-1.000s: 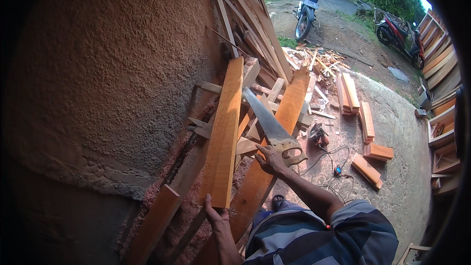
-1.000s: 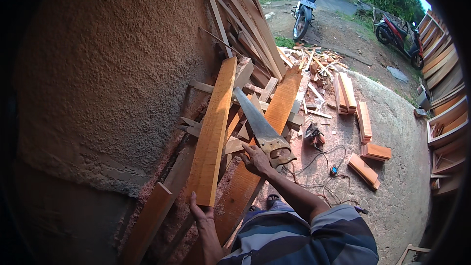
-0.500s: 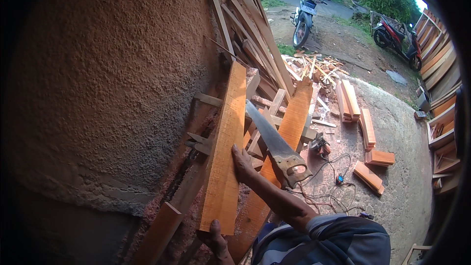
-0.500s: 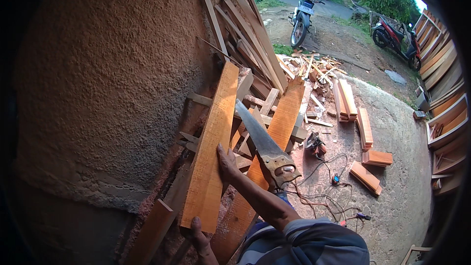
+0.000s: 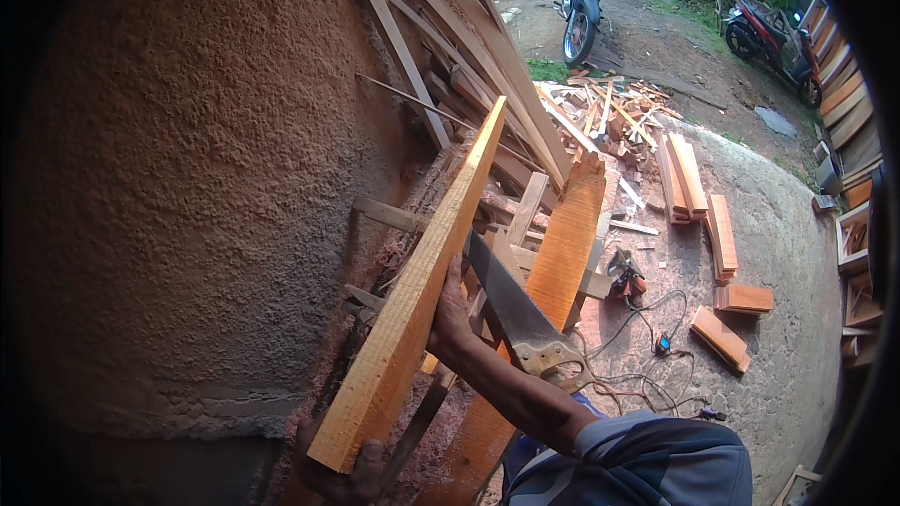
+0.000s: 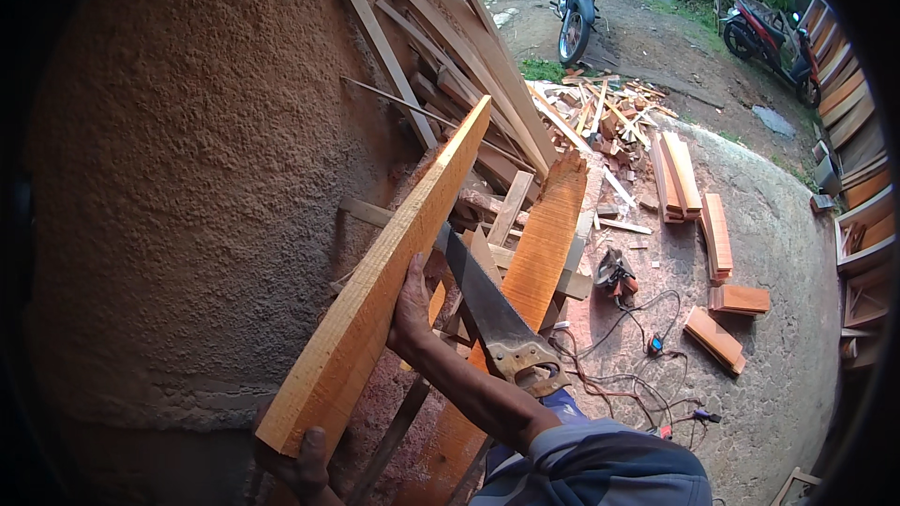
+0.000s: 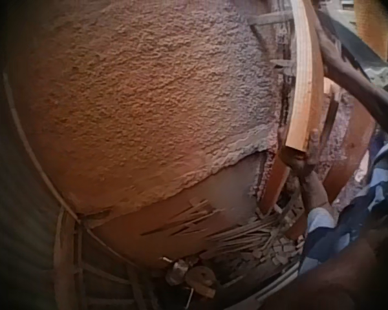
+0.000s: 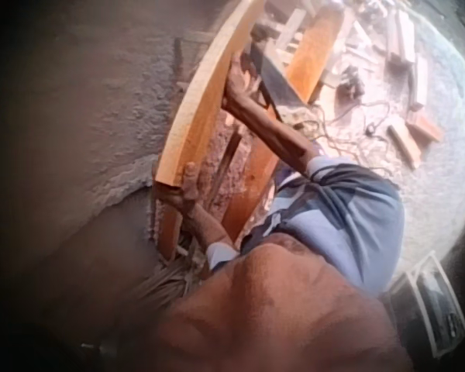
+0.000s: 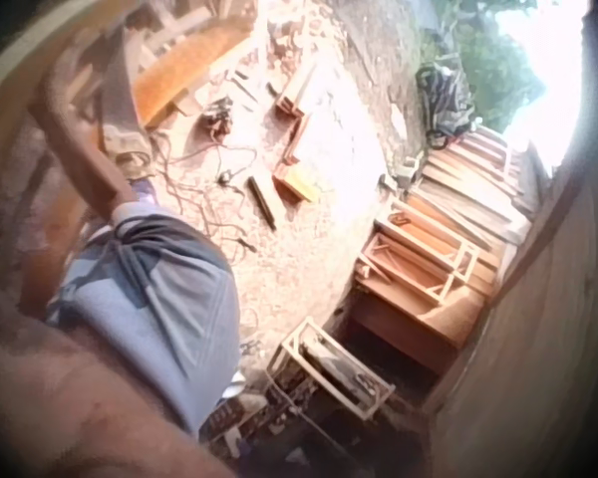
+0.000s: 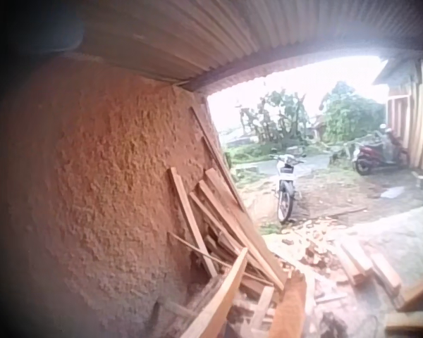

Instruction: The person measures a wooden plank with a tape measure, marks it, and then uses a hand saw to cut the plank on a workbench. The person repositions the plank and continues sawing until the cut is complete.

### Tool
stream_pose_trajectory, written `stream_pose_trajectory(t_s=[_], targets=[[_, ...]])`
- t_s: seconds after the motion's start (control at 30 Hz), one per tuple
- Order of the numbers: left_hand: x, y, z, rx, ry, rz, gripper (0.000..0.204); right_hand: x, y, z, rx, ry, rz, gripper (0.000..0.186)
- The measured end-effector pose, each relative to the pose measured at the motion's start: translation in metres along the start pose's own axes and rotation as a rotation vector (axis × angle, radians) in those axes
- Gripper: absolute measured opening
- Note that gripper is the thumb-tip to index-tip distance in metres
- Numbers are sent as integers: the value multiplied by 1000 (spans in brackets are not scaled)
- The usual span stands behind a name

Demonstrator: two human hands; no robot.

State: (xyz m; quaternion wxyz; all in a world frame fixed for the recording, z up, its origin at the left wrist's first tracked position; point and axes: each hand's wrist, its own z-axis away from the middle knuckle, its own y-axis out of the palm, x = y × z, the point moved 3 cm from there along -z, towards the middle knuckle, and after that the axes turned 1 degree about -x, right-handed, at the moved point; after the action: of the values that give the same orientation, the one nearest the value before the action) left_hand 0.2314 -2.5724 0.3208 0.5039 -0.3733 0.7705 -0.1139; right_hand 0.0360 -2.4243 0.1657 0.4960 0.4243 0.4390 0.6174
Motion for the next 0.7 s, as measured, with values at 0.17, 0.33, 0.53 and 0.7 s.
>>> stream_pose_trajectory(t_s=[0.17,0.33,0.53,0.7], targets=[[-37,84,-99,169,127,85,43,64,-13,-70,83,-113,-5,70],[-47,180,-185,317,33,276,33,110,-42,-157,-89,-186,-102,76],[-64,279,-271,382,87,232,31,167,-36,-244,-73,-235,-88,72],[-92,271,-342,473,185,341,28,169,8,-270,-174,-381,-175,68]])
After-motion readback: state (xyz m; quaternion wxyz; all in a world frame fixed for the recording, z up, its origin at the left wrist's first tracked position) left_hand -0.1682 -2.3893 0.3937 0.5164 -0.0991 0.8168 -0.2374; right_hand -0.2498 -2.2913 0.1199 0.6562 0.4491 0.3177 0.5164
